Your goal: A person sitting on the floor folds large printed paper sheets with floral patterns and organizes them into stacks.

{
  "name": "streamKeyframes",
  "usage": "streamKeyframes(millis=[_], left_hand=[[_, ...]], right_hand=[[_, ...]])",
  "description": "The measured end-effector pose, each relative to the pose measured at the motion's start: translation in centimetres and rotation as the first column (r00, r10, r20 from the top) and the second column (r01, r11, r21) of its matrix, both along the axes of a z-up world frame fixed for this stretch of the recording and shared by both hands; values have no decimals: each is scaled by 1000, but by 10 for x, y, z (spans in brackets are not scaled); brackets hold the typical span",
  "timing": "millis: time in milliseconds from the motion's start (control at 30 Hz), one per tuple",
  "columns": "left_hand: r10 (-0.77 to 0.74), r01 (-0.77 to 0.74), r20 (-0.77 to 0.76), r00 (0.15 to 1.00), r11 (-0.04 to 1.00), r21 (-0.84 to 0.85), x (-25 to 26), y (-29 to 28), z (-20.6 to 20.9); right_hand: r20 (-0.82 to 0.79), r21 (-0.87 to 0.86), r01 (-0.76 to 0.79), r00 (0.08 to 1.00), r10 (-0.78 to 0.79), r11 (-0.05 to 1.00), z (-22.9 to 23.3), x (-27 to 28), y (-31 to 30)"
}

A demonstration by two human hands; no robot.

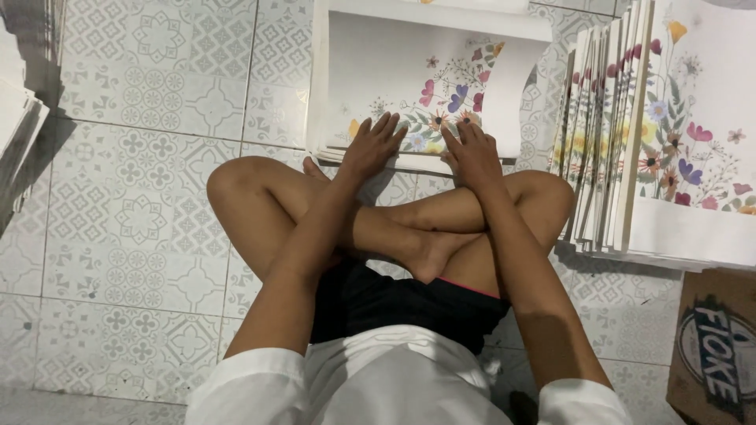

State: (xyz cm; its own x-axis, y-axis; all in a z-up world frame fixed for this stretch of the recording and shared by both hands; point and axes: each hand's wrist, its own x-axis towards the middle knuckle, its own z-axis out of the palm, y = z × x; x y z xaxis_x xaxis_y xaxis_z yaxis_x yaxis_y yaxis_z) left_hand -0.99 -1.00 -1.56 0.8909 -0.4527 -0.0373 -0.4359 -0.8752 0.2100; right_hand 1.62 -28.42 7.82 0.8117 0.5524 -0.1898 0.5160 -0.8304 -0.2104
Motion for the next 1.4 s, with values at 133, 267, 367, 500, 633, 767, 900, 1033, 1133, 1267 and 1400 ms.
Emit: streamKeyframes(millis=[133, 267, 367, 500, 633, 767, 900, 1033, 1133, 1267, 1400], left_hand=[[60, -59, -56, 997, 998, 18, -5, -5, 15], [108, -106, -75, 991, 994, 35, -4, -2, 25], [110, -106, -71, 991, 993, 58, -3, -3, 22], [140, -128, -127, 982, 986, 103, 0, 2, 15], [138, -125, -148, 979, 988, 93, -3, 7, 18], [152, -132, -156, 976, 982, 134, -5, 4, 25], [203, -182, -186, 961, 975, 124, -2, 2, 36], [237, -210, -184, 954, 965, 156, -2, 6, 37], [244, -213, -196, 950, 962, 169, -4, 1, 36], [246, -211, -200, 948, 961, 181, -4, 1, 27], [267, -226, -189, 945, 951, 210, -8, -7, 39]], right_hand=[[-24, 2, 10, 1000, -10, 1000, 0, 0, 1], [-151, -13, 54, 987, -56, 998, 3, 5, 7], [-174, -58, 47, 983, -57, 997, -5, 8, 4], [-174, -105, 15, 984, -33, 994, -1, 7, 9], [-184, -139, -5, 983, -21, 990, -7, 5, 10], [-185, -121, 9, 982, -31, 993, -13, 3, 14], [-180, -115, 30, 982, -51, 993, -1, -4, 38], [-167, -82, 31, 985, -45, 996, -6, -5, 48], [-140, -101, 37, 989, -51, 994, -2, -9, 45], [-120, -69, 21, 992, -29, 997, -9, -9, 43], [-108, -57, 24, 994, -30, 998, -19, -6, 40]])
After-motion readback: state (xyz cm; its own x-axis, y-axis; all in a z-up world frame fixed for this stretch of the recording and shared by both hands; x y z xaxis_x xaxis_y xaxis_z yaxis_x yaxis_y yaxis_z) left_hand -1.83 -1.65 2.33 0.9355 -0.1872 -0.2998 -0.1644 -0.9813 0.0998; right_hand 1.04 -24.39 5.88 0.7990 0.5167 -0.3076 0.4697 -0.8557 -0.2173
